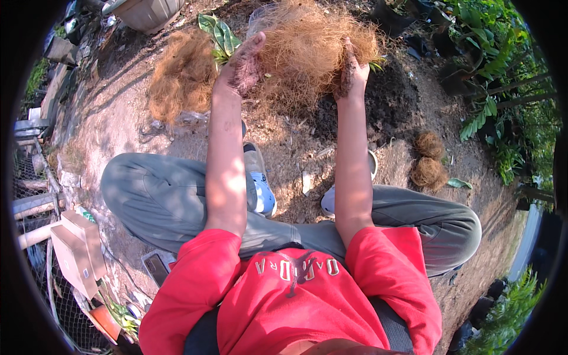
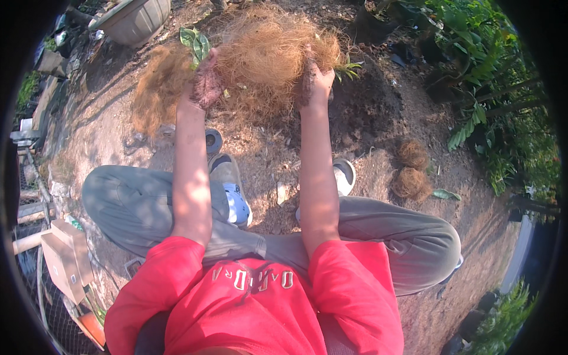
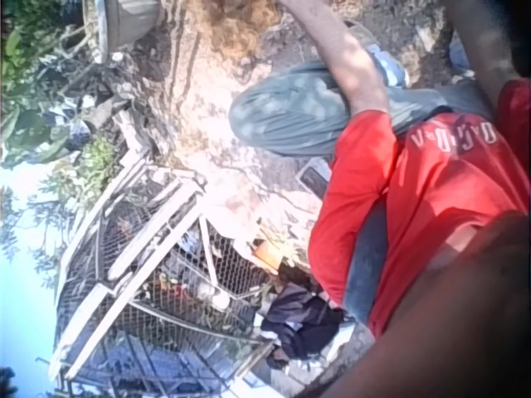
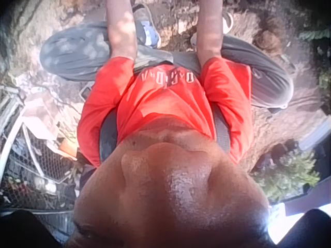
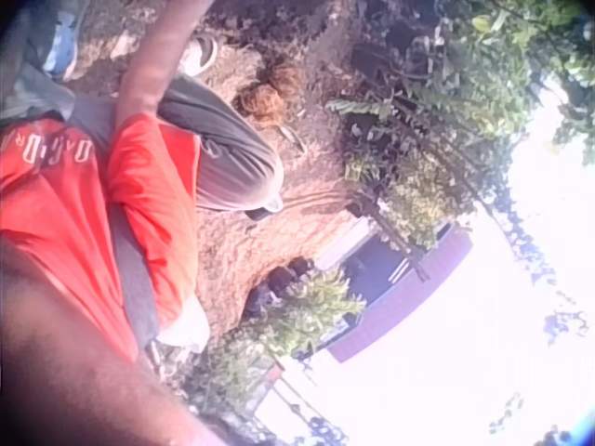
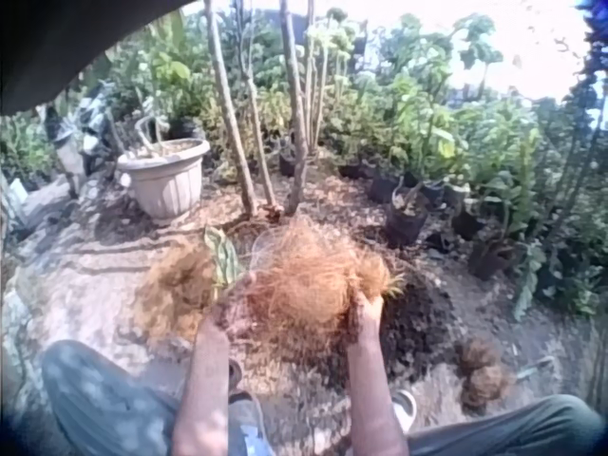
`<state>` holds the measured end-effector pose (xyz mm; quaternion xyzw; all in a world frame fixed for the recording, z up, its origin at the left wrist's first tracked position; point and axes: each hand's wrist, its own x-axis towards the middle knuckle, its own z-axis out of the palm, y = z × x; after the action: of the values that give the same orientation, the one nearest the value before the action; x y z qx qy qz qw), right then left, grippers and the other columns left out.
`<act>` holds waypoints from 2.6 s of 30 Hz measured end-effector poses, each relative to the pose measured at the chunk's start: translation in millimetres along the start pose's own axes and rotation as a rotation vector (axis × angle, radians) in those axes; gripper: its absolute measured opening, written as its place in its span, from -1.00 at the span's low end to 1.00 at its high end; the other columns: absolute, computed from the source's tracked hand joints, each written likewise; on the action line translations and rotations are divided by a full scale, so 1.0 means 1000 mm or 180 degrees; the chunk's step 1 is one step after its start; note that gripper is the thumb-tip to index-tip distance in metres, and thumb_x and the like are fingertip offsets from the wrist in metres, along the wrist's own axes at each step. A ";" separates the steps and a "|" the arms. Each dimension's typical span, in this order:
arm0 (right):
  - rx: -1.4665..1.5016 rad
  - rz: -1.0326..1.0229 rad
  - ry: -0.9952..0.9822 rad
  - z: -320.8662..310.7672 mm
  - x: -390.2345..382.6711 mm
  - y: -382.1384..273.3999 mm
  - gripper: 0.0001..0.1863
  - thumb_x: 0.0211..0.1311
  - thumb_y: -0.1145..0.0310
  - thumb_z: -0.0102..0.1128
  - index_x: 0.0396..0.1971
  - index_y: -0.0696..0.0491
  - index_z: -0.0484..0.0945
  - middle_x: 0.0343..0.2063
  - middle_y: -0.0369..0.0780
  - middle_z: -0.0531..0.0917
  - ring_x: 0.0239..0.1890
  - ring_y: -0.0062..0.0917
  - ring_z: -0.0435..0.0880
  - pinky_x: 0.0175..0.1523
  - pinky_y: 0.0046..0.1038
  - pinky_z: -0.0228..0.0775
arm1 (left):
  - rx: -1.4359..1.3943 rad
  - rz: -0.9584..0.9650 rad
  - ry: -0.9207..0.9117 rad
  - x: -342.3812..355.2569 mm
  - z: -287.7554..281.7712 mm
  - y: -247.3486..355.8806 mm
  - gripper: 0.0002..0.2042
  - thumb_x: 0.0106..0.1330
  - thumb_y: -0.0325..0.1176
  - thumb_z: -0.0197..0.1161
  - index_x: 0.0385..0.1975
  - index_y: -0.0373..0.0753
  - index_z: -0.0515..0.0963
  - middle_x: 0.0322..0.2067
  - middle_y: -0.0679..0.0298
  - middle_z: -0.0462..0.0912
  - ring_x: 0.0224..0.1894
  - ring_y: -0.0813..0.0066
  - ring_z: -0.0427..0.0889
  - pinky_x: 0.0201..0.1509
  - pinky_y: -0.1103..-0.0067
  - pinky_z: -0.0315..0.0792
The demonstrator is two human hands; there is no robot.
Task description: The person sits on the ground and wraps a small plant's root ball with soil and coconut coir. They first pack soil around the roots, then cover the soil with a layer of coconut coir, pressing it firmly to secure the plant.
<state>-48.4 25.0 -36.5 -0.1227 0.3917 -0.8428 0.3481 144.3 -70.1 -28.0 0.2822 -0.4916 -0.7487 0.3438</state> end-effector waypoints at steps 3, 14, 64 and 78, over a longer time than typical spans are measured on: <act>0.0426 0.0474 -0.0350 0.006 -0.007 -0.016 -0.51 0.23 0.42 0.28 0.13 0.10 0.34 -0.01 -0.12 0.54 -0.04 -0.31 0.61 -0.09 -0.20 0.59 | -0.2049 0.0085 -0.1013 -0.005 -0.014 0.003 -0.13 0.22 0.41 -0.07 0.30 -0.25 0.26 0.28 0.04 0.30 0.27 0.09 0.36 0.28 0.14 0.33; -0.2179 0.0667 -0.0785 -0.004 -0.003 -0.012 -0.43 0.07 0.26 0.45 0.07 0.12 0.44 -0.09 -0.24 0.62 -0.17 -0.51 0.60 -0.12 -0.44 0.50 | -0.2706 0.0173 0.0079 -0.011 0.024 -0.045 -0.27 0.38 0.27 -0.22 0.32 -0.23 0.21 0.28 0.09 0.31 0.25 0.09 0.38 0.29 0.15 0.32; -0.5509 -0.1203 -0.2215 0.027 -0.038 0.023 0.04 -0.14 -0.48 0.19 0.35 -0.26 0.22 0.41 -0.11 0.08 0.40 0.04 0.07 0.44 -0.02 -0.17 | -0.3244 0.0351 0.0141 -0.017 0.018 -0.067 -0.39 0.45 0.11 -0.23 0.33 -0.19 0.18 0.25 0.10 0.34 0.24 0.12 0.38 0.27 0.18 0.35; -0.4317 -0.2981 -0.1676 0.051 -0.032 -0.025 -0.73 0.12 0.26 0.31 -0.20 0.04 0.62 -0.30 -0.15 0.68 -0.19 -0.21 0.62 -0.05 -0.26 0.41 | -0.3335 0.0388 0.0190 -0.017 0.014 -0.074 -0.43 0.47 0.07 -0.23 0.33 -0.18 0.18 0.24 0.10 0.34 0.23 0.12 0.38 0.27 0.19 0.35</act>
<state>-13.0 29.1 17.6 -0.6439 0.6257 -0.4279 -0.1040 126.0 -28.5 -90.0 0.0646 -0.0569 -0.8643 0.4955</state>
